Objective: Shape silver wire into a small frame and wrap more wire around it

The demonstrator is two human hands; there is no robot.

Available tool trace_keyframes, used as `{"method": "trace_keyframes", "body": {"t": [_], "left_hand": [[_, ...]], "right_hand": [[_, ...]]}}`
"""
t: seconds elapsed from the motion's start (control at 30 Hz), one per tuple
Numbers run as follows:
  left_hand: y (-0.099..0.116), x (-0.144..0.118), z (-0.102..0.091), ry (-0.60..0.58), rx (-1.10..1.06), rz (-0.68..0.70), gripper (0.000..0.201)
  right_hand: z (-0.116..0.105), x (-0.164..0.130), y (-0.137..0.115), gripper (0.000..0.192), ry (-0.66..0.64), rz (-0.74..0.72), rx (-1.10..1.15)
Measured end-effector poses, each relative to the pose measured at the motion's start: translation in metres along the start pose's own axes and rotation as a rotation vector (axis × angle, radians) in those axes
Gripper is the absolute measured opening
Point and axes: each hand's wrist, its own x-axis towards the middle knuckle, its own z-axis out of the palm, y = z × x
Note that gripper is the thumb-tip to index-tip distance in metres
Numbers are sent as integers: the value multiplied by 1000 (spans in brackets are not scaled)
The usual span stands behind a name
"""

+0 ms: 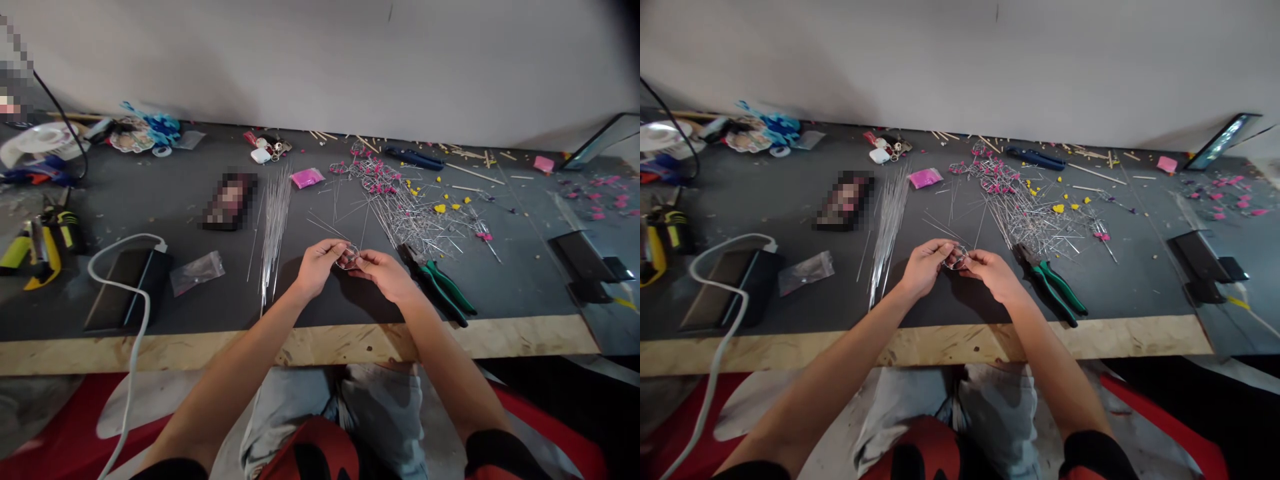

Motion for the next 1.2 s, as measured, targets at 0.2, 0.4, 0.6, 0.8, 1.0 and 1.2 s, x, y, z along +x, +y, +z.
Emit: {"method": "trace_keyframes", "body": {"t": [0.2,0.4,0.6,0.8,1.0,1.2], "left_hand": [[2,3,-2,-15,-92,-111,24],[8,4,-7,-39,-242,-214,20],[11,3,-6,-21,-261,-206,17],[9,3,-5,-23,-256,-207,15],[8,3,-5,-13,-239,-197,15],[7,2,-5,-39,-242,-209,18]], "right_hand": [[1,-1,-2,26,5,12,1],[6,-1,0,20,64,-94,14],[13,1,4,18,50,-134,9],[9,3,9,22,59,-212,-166],[8,2,8,19,41,-203,-204],[10,2,6,16,-99,-80,83]]}}
